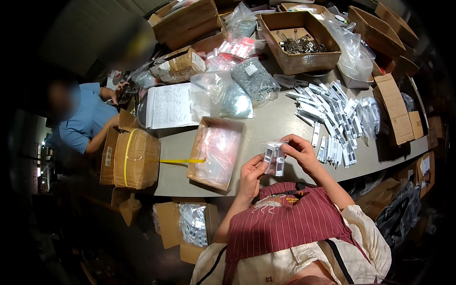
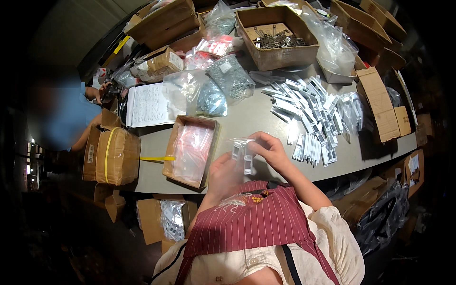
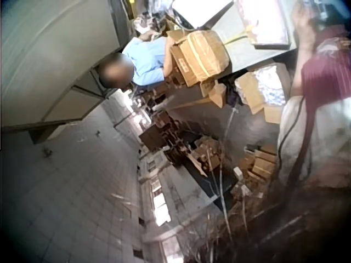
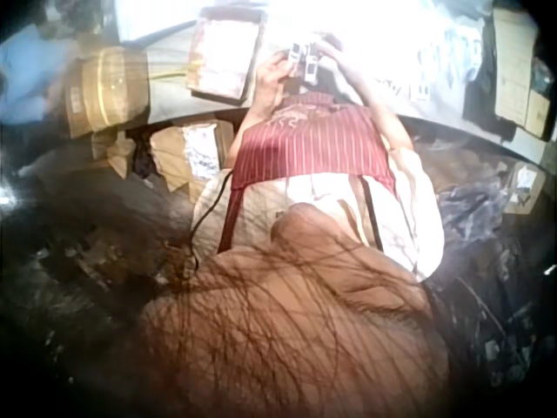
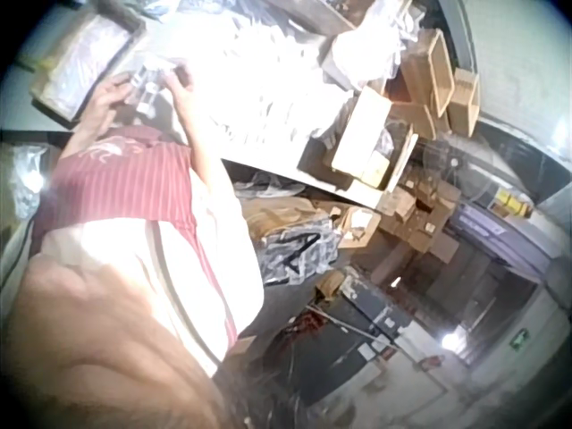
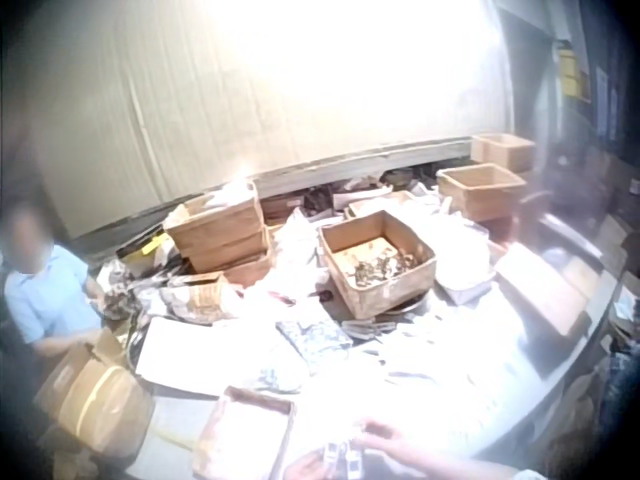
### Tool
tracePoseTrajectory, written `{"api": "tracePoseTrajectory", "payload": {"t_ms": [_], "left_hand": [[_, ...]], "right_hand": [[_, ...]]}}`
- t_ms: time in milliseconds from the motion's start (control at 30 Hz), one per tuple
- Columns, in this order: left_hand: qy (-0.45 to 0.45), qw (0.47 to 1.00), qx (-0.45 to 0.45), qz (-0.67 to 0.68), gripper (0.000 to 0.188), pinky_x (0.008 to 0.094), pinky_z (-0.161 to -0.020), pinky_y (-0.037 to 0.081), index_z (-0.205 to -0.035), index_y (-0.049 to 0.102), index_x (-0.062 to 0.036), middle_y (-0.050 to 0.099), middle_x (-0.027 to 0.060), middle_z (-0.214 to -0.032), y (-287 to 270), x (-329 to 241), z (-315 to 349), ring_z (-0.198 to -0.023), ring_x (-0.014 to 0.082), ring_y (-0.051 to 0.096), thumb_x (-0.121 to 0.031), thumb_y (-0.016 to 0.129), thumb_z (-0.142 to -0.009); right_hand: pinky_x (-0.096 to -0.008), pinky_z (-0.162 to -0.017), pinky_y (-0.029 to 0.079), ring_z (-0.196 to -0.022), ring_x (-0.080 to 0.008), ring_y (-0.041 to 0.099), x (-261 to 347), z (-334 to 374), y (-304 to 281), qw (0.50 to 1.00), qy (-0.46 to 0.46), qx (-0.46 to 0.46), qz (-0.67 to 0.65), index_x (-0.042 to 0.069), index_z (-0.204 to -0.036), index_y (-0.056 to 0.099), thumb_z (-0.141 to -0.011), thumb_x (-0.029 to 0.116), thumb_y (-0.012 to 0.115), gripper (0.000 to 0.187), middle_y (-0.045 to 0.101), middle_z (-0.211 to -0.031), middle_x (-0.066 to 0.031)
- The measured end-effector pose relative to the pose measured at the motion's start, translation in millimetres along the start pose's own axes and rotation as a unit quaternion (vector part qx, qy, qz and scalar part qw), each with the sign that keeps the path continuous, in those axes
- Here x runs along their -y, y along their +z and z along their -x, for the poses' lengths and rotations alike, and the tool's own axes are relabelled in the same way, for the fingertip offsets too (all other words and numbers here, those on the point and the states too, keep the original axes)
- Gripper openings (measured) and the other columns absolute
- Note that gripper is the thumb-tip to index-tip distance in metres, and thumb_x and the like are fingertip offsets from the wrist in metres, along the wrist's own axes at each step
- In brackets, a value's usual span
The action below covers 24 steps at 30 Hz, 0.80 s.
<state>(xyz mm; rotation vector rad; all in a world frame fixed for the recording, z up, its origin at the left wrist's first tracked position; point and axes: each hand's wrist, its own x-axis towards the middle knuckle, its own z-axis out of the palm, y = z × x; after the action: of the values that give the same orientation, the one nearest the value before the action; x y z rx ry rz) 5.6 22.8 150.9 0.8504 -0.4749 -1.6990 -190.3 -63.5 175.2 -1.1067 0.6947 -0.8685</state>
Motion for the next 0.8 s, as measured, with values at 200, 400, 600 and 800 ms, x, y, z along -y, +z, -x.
{"api": "tracePoseTrajectory", "payload": {"t_ms": [200,400,600,800], "left_hand": [[0.014,1.0,-0.005,0.001,0.038,0.0307,-0.086,0.055,-0.129,0.056,0.0101,0.069,0.0166,-0.115,5.8,-2.4,4.8,-0.101,0.0191,0.068,-0.011,0.059,-0.098],[0.048,0.998,-0.026,-0.003,0.035,0.03,-0.082,0.055,-0.129,0.055,0.0081,0.069,0.014,-0.11,-0.4,-4.1,9.2,-0.095,0.0173,0.068,-0.012,0.055,-0.1],[0.136,0.931,0.044,0.337,0.032,0.0253,-0.056,0.04,-0.12,0.055,0.0028,0.053,-0.0006,-0.075,-45.4,-43.8,52.6,-0.057,0.0091,0.047,-0.021,0.05,-0.099],[0.354,0.85,-0.099,0.377,0.028,0.0245,-0.053,0.034,-0.111,0.054,0.003,0.041,-0.0031,-0.065,-154.6,-52.5,158.8,-0.052,0.0086,0.037,-0.01,0.046,-0.089]], "right_hand": [[-0.027,-0.079,0.052,-0.088,-0.0101,0.063,-3.9,1.0,0.7,0.999,-0.011,-0.002,0.039,0.0,-0.116,0.063,-0.098,0.015,0.066,0.024,0.069,-0.102,-0.0045],[-0.0268,-0.079,0.052,-0.087,-0.0118,0.064,-2.5,-1.5,10.6,0.993,-0.053,0.023,0.103,0.001,-0.121,0.061,-0.098,0.015,0.065,0.027,0.069,-0.101,-0.0073],[-0.0263,-0.073,0.05,-0.079,-0.0115,0.062,-15.1,-6.2,3.5,0.999,0.008,0.019,0.031,-0.002,-0.112,0.064,-0.104,0.023,0.059,0.027,0.067,-0.089,-0.0062],[-0.0309,-0.073,0.053,-0.08,-0.018,0.067,-50.2,-26.6,13.2,0.968,0.015,0.068,0.243,0.001,-0.11,0.066,-0.098,0.014,0.061,0.018,0.068,-0.087,-0.0084]]}}
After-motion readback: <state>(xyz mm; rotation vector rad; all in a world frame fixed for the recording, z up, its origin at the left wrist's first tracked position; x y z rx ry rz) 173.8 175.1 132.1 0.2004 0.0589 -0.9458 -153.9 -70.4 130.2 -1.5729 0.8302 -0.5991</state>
